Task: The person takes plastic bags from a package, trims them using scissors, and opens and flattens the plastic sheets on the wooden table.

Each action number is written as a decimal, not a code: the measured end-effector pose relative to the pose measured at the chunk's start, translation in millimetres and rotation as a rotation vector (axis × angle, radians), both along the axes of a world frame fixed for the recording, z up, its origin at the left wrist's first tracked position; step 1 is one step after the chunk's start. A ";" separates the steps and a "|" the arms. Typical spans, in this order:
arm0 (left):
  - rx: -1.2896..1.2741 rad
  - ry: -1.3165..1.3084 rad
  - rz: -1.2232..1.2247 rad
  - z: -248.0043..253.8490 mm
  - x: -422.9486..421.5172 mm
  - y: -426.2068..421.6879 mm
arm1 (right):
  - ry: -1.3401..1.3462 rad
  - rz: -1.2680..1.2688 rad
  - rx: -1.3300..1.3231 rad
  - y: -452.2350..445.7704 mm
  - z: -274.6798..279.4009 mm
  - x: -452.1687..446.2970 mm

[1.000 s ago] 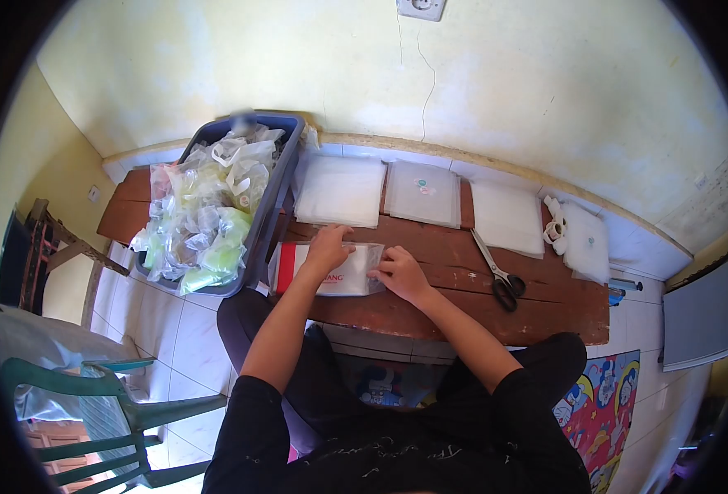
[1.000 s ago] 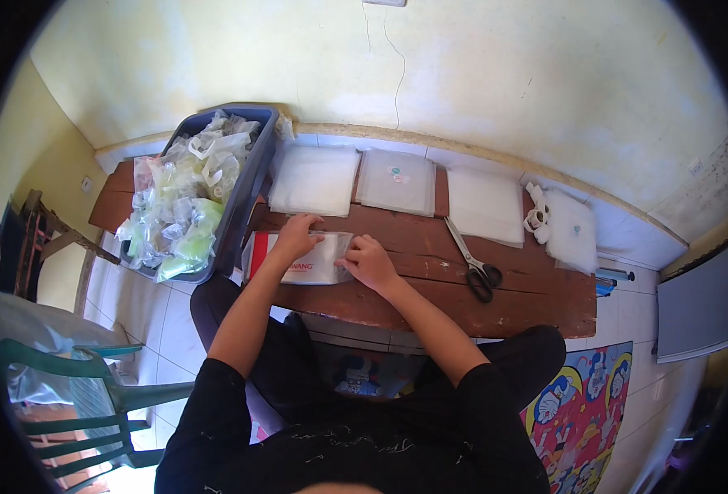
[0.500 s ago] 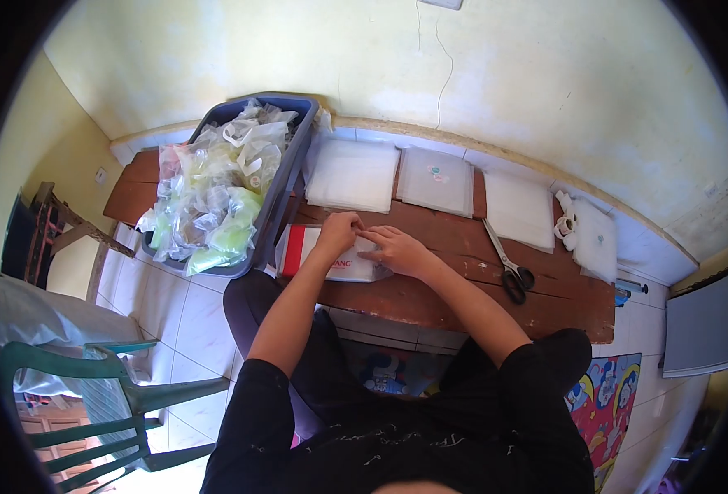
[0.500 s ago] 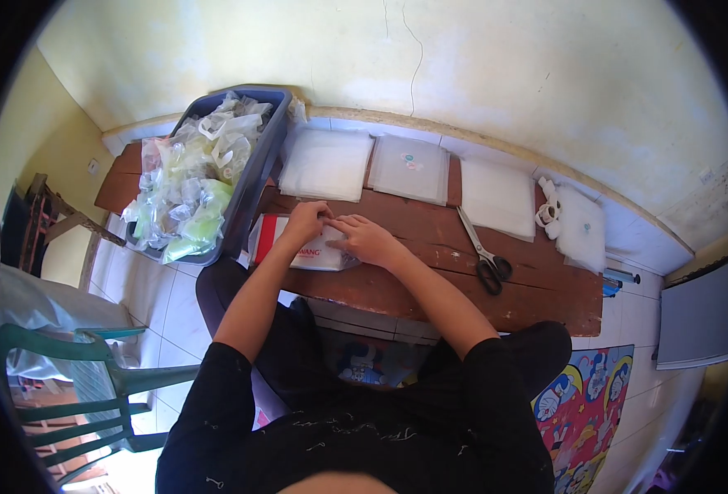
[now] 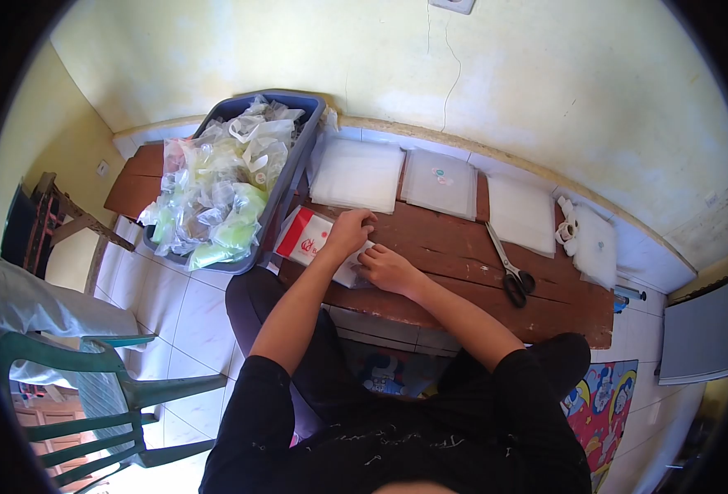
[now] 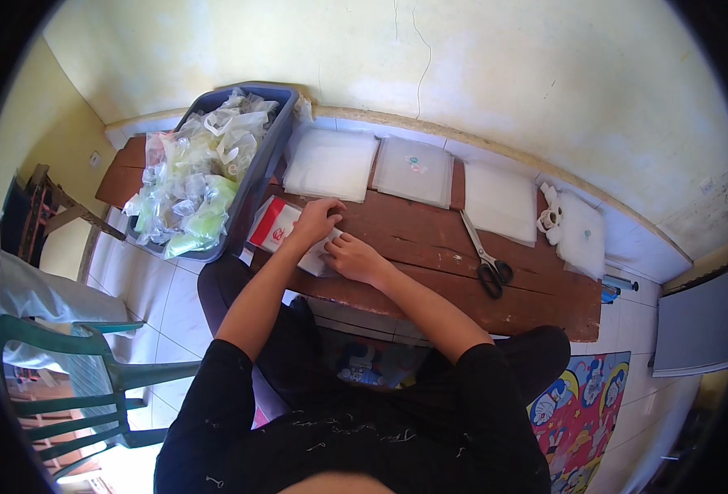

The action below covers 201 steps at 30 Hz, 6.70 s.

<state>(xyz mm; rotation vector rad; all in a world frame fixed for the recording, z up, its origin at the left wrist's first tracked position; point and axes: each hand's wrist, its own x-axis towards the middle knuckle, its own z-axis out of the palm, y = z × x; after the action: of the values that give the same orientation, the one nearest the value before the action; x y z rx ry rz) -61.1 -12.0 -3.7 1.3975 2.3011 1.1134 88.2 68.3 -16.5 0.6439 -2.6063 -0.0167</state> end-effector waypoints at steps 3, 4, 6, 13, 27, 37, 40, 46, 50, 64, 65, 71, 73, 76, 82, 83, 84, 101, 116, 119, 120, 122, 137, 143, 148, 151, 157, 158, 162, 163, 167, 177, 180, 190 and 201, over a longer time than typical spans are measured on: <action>-0.010 -0.023 -0.015 0.2 -1.4 0.3 | 0.063 -0.013 -0.009 -4.0 -0.1 -5.0; -0.007 -0.023 -0.017 3.8 -0.1 0.1 | 0.080 -0.036 -0.014 -4.8 -0.5 -5.5; -0.144 -0.091 -0.009 12.3 1.4 0.8 | 0.133 -0.050 -0.017 -5.2 -0.4 -7.6; -0.188 -0.177 -0.129 8.8 -7.7 -1.2 | 0.067 -0.040 -0.329 4.6 0.7 -7.1; -0.224 -0.065 -0.343 24.1 -4.2 -6.2 | 0.182 -0.336 -0.476 6.9 -0.5 21.4; -0.232 -0.079 -0.316 24.0 -0.8 -6.2 | 0.054 -0.492 -0.753 -9.7 -4.5 26.6; -0.248 -0.067 -0.308 23.5 -1.5 -6.2 | 0.018 -0.426 -0.803 -8.3 -5.9 27.5; -0.243 -0.053 -0.324 20.6 -3.7 -4.6 | -0.120 -0.331 -0.909 -4.7 -9.9 32.4; -0.235 -0.068 -0.323 19.3 -4.2 -5.6 | -0.234 -0.443 -1.157 0.5 -6.8 35.6; -0.277 -0.089 -0.298 26.4 1.1 -6.9 | -0.204 -0.622 -2.432 -8.3 -5.7 38.7; -0.282 -0.086 -0.297 28.4 1.7 -7.3 | -0.200 -0.626 -2.438 -11.0 -4.2 38.0; -0.265 -0.072 -0.296 27.7 1.9 -7.2 | -0.291 -0.677 -2.409 -16.3 -7.3 37.6; -0.258 -0.061 -0.306 26.0 1.3 -6.1 | -0.325 -0.622 -2.308 -18.7 -10.2 36.1; -0.237 -0.066 -0.310 21.5 0.8 -5.5 | -0.360 -0.555 -2.396 -19.2 -8.5 30.2; -0.152 -0.023 -0.274 13.3 1.8 -2.9 | -0.349 -0.572 -2.342 -16.2 -11.1 23.3; -0.184 -0.026 -0.246 15.2 3.0 -2.8 | -0.351 -0.571 -2.343 -15.0 -19.5 21.8; -0.214 -0.030 -0.218 17.1 3.8 -2.8 | -0.293 -0.672 -2.108 -13.8 -29.5 20.1; -0.136 0.119 -0.189 2.7 4.7 1.8 | -0.299 -0.482 -2.420 -15.8 -5.1 25.2; -0.129 0.119 -0.153 2.1 5.2 2.0 | -0.357 -0.439 -2.387 -8.8 -5.5 33.8; -0.112 0.130 -0.156 -1.2 4.7 2.8 | -0.350 -0.426 -2.477 -11.0 1.0 37.0; -0.107 0.136 -0.157 -2.2 4.4 2.9 | -0.374 -0.401 -2.494 -11.9 2.8 37.7; -0.107 0.139 -0.155 0.4 5.8 2.6 | -0.396 -0.374 -2.511 -13.3 4.3 36.7; -0.113 0.129 -0.152 1.9 5.7 2.6 | -0.586 -0.136 -2.689 -0.1 -11.5 31.3; -0.097 0.117 -0.153 1.7 6.6 1.5 | -0.376 -0.278 -2.630 -0.5 0.0 41.1; -0.096 0.121 -0.153 0.2 6.1 2.8 | -0.228 -0.296 -2.549 7.6 5.6 52.3; -0.089 0.106 -0.152 0.3 5.8 2.9 | -0.155 -0.280 -2.573 17.1 -3.3 55.6; -0.078 0.149 -0.151 -0.4 6.6 2.8 | -0.298 -0.532 -2.404 2.4 6.6 54.8; -0.076 0.142 -0.154 -0.9 6.1 3.0 | -0.300 -0.530 -2.403 0.6 5.6 53.6; -0.070 0.129 -0.159 -3.7 4.7 3.5 | -0.354 -0.385 -2.490 4.1 -13.5 46.6; -0.069 0.130 -0.159 -2.7 4.8 3.8 | -0.408 -0.314 -2.537 4.8 -10.2 43.8; -0.089 0.107 -0.148 -0.2 7.0 1.9 | -0.561 -0.109 -2.640 7.9 -1.5 37.5; -0.120 0.077 -0.127 1.1 4.0 2.6 | -0.305 -0.318 -2.488 19.2 15.2 57.2; -0.141 0.094 -0.121 3.5 5.0 2.4 | -0.199 -0.436 -2.439 22.6 12.4 65.9; -0.099 0.122 -0.126 2.6 6.1 2.0 | -0.063 -0.561 -2.331 22.4 7.5 71.9; -0.089 0.138 -0.125 0.6 7.2 2.0 | -0.457 -0.272 -2.549 16.5 -7.1 56.8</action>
<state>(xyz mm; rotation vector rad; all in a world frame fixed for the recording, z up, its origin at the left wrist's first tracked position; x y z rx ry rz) -53.9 -10.0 -3.1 1.6043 2.2865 0.8929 145.0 84.8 -23.6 -0.7186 -0.9312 2.6522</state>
